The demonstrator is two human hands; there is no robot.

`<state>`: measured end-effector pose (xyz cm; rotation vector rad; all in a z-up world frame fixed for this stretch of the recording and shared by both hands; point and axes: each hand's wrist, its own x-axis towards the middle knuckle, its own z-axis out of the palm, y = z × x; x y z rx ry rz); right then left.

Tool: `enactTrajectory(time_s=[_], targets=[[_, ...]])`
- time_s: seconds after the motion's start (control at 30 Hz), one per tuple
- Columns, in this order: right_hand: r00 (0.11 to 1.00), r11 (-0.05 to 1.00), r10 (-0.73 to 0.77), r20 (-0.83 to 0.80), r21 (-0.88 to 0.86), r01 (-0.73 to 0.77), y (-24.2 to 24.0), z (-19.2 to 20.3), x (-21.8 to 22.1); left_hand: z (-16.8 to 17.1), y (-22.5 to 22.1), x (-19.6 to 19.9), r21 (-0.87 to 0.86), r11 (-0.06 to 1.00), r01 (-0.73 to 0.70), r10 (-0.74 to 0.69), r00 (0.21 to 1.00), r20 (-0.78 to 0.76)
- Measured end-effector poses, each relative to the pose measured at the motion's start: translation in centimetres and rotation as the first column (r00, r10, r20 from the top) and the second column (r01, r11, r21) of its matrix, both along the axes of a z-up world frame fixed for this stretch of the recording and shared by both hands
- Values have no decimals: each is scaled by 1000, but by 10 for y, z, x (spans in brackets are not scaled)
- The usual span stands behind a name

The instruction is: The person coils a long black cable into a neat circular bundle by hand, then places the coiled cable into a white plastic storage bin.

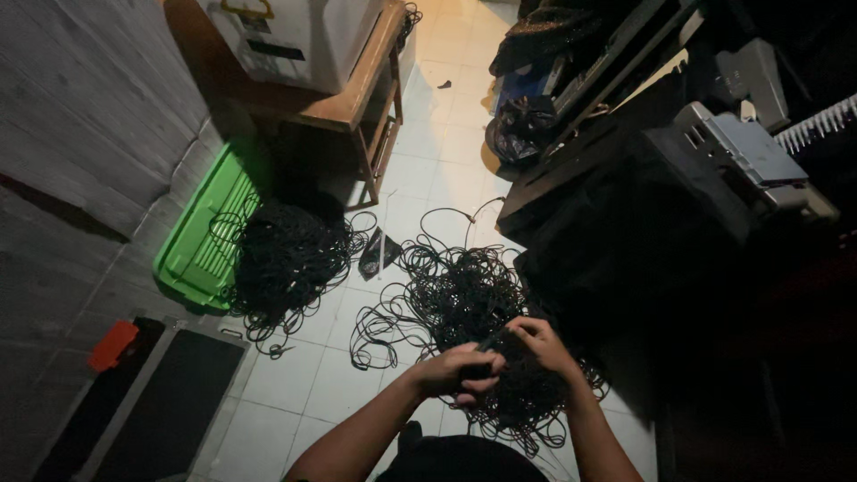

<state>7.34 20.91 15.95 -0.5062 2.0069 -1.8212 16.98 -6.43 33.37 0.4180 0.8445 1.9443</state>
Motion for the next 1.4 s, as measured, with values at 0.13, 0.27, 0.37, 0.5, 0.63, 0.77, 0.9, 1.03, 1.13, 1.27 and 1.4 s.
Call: enactTrajectory(time_s=[0.13,0.27,0.37,0.5,0.63,0.77,0.9,1.03,1.13,1.27,1.4], targets=[[996,999,-42,-85,-8,41,6,-20,-17,-7,19,14,2,997,82,-82,996,17],[998,998,-44,-35,-39,42,15,-16,-36,-16,28,16,62,998,9,-11,999,37],[998,997,-21,-67,66,25,5,-9,-16,-16,22,2,-34,953,-302,303,953,29],[986,943,131,99,293,-155,-20,27,32,-15,-1,-37,-66,623,-779,776,627,-73],[947,801,236,217,508,-316,-28,94,75,-16,-50,-75,-14,76,-997,944,76,-321],[960,784,214,178,556,-278,-26,155,96,-31,-70,-85,-116,83,-990,828,133,-544],[955,921,89,-283,389,30,-9,185,80,-56,-36,-70,-683,154,-714,258,696,-670],[925,938,-91,-368,282,204,15,179,41,-76,16,-26,-374,867,-330,81,833,-548],[961,948,-204,-186,209,242,26,149,14,-75,23,-3,-105,990,89,-87,996,25],[995,954,-97,-32,280,102,2,85,9,-56,8,-5,73,992,-107,108,994,-5],[989,896,-43,141,444,-25,-42,58,45,-31,-8,-31,206,877,-434,450,892,-35]])
